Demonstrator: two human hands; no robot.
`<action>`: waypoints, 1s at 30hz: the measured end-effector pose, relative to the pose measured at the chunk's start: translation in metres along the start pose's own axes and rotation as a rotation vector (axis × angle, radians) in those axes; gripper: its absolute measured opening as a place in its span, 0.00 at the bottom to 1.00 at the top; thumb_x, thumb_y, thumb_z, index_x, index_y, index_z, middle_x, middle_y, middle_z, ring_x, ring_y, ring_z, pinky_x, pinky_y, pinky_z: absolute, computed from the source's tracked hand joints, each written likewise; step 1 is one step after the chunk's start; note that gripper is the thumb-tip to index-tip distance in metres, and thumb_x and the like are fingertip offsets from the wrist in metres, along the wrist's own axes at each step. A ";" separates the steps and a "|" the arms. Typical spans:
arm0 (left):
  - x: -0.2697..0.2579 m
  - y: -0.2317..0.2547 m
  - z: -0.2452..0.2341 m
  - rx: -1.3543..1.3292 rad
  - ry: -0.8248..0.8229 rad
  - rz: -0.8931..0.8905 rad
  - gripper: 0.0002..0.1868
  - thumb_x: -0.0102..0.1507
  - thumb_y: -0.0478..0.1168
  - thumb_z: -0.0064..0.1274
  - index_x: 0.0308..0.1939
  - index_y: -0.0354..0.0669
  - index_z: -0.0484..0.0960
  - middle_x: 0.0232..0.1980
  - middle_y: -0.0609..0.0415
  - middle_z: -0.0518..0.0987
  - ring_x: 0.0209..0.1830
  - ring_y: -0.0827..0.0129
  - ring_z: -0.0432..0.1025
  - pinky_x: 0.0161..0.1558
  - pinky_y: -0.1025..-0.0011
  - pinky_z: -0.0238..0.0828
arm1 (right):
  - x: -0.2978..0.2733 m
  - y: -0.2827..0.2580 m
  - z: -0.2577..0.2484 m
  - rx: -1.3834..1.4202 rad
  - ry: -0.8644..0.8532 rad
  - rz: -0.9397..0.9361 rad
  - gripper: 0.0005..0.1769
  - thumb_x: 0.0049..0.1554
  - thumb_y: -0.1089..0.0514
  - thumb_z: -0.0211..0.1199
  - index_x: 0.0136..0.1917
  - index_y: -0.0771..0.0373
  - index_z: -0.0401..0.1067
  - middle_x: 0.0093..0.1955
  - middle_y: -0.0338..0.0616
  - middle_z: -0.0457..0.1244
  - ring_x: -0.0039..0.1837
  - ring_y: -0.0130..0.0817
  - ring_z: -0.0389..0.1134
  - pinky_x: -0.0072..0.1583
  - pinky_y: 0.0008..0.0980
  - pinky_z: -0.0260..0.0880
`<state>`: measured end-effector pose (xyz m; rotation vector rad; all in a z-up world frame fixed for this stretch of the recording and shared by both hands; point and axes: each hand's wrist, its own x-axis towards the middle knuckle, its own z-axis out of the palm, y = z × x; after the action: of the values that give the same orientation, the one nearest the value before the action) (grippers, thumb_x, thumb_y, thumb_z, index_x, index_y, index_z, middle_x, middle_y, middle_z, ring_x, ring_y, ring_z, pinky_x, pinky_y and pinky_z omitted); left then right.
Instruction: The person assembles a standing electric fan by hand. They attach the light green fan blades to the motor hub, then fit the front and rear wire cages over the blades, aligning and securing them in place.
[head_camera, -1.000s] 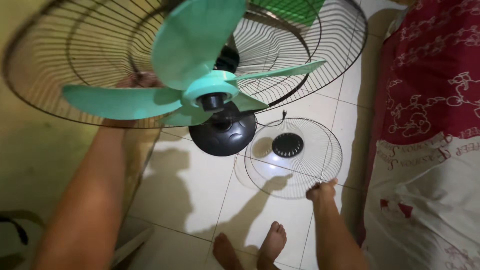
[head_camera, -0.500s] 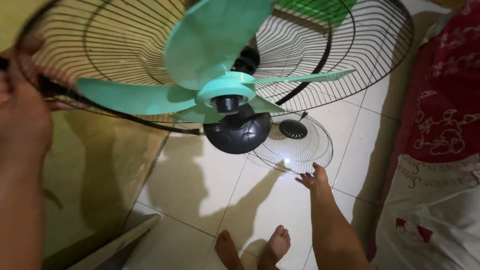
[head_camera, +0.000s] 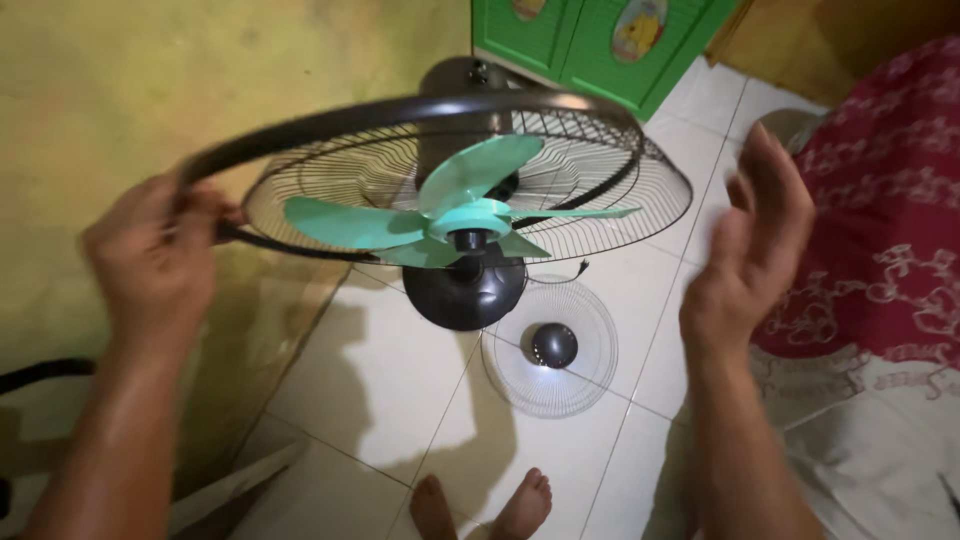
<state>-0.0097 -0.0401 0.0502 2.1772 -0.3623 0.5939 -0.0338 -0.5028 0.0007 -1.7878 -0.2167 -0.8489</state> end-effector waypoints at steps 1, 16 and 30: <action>0.004 0.003 0.002 0.016 -0.013 0.031 0.08 0.79 0.30 0.49 0.60 0.30 0.80 0.43 0.47 0.80 0.41 0.67 0.78 0.47 0.72 0.81 | 0.024 -0.022 0.010 -0.031 -0.126 -0.057 0.25 0.75 0.56 0.57 0.80 0.62 0.54 0.80 0.47 0.56 0.80 0.38 0.57 0.80 0.39 0.60; 0.011 0.029 0.004 0.134 -0.194 0.081 0.21 0.71 0.33 0.56 0.68 0.46 0.77 0.54 0.49 0.76 0.47 0.60 0.78 0.47 0.65 0.75 | 0.057 -0.057 0.008 -0.118 -0.306 -0.188 0.14 0.65 0.64 0.77 0.62 0.65 0.79 0.52 0.44 0.63 0.52 0.27 0.62 0.50 0.23 0.63; 0.024 0.001 0.014 0.062 -0.136 0.190 0.19 0.71 0.44 0.63 0.65 0.45 0.84 0.42 0.52 0.75 0.38 0.69 0.73 0.40 0.70 0.68 | 0.071 -0.071 -0.009 -0.530 -0.367 -0.458 0.15 0.61 0.65 0.78 0.60 0.64 0.80 0.49 0.45 0.66 0.50 0.31 0.68 0.48 0.27 0.69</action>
<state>0.0138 -0.0531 0.0558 2.2641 -0.6360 0.5684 -0.0240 -0.5011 0.1007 -2.4427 -0.7141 -0.9459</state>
